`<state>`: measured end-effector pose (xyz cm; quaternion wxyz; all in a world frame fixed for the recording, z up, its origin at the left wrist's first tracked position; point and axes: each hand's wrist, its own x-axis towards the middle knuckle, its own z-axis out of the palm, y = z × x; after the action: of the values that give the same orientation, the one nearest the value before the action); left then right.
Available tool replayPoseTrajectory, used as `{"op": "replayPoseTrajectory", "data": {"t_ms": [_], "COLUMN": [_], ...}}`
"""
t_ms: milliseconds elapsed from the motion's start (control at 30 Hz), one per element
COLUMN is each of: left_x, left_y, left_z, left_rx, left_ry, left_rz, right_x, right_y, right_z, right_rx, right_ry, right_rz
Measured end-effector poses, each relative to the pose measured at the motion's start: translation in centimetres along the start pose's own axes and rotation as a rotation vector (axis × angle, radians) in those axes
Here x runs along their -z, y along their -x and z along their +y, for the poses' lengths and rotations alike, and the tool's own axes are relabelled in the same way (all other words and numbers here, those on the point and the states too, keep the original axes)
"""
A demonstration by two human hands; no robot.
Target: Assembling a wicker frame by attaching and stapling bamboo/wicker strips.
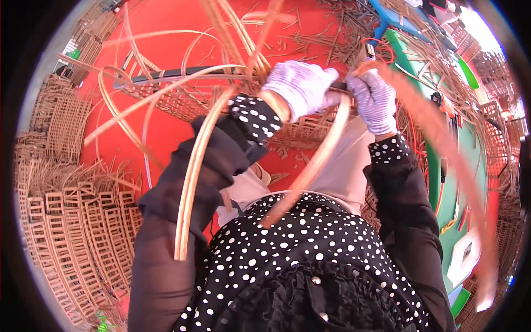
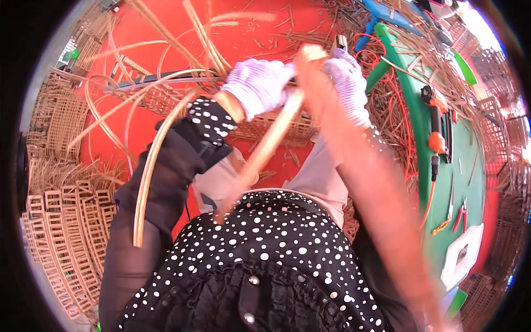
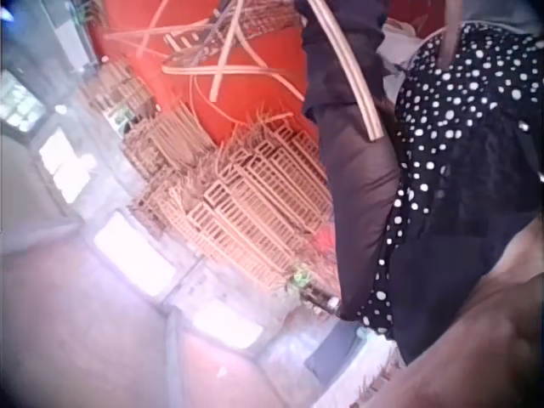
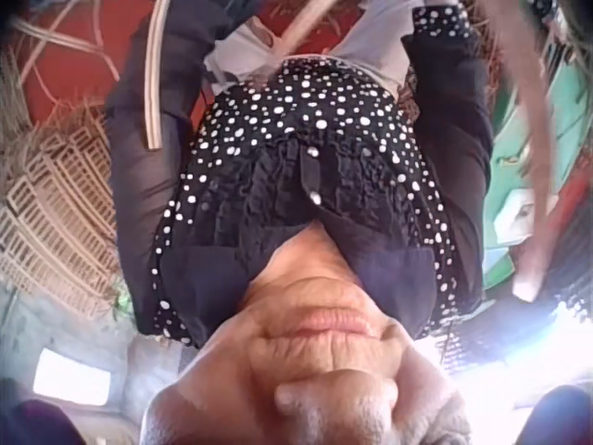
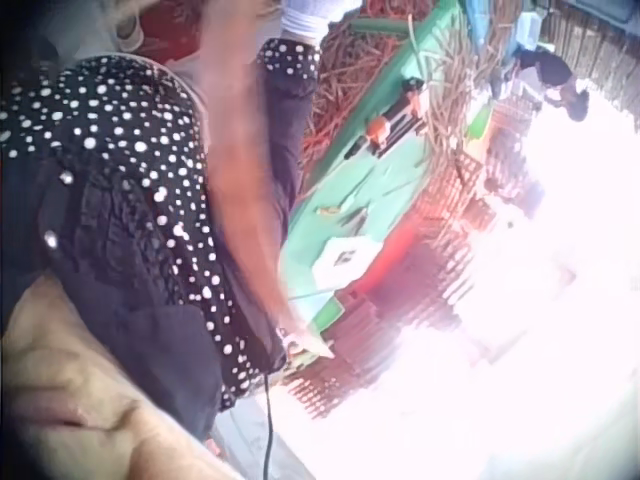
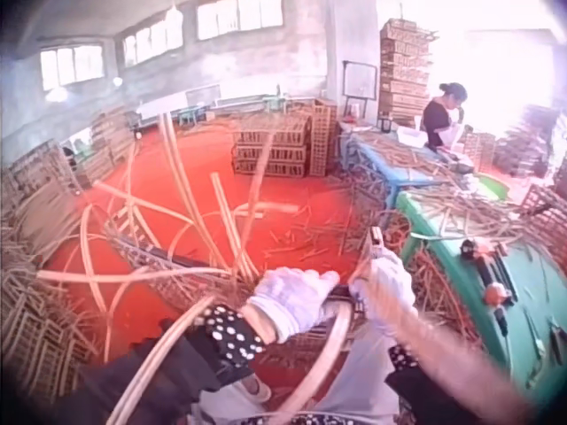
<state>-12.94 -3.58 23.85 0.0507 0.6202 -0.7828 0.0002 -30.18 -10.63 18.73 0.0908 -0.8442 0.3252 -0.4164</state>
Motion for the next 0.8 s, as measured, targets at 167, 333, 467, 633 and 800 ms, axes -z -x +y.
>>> {"op": "replayPoseTrajectory", "data": {"t_ms": [167,333,467,633,800], "left_x": [-1.6,-1.9,-1.3,2.3,3.6], "left_y": [-1.2,-0.2,2.7,5.1,11.2], "left_z": [0.8,-1.3,-6.0,-6.5,-4.9], "left_rx": [0.062,0.005,-0.039,0.150,0.147], "left_ry": [0.035,0.046,0.029,-0.127,1.019], "left_rz": [0.123,0.282,0.408,0.498,0.317], "right_x": [0.0,0.5,1.0,1.6,2.4], "right_y": [-1.8,-1.7,-1.8,-2.0,-0.9], "right_z": [2.2,0.0,1.3,0.2,0.9], "right_rx": [0.132,-0.170,-0.247,-0.387,-0.489], "right_ry": [-0.176,-0.744,-0.991,-0.986,-1.240], "right_rz": [-0.046,-0.055,0.080,0.055,0.156]}}
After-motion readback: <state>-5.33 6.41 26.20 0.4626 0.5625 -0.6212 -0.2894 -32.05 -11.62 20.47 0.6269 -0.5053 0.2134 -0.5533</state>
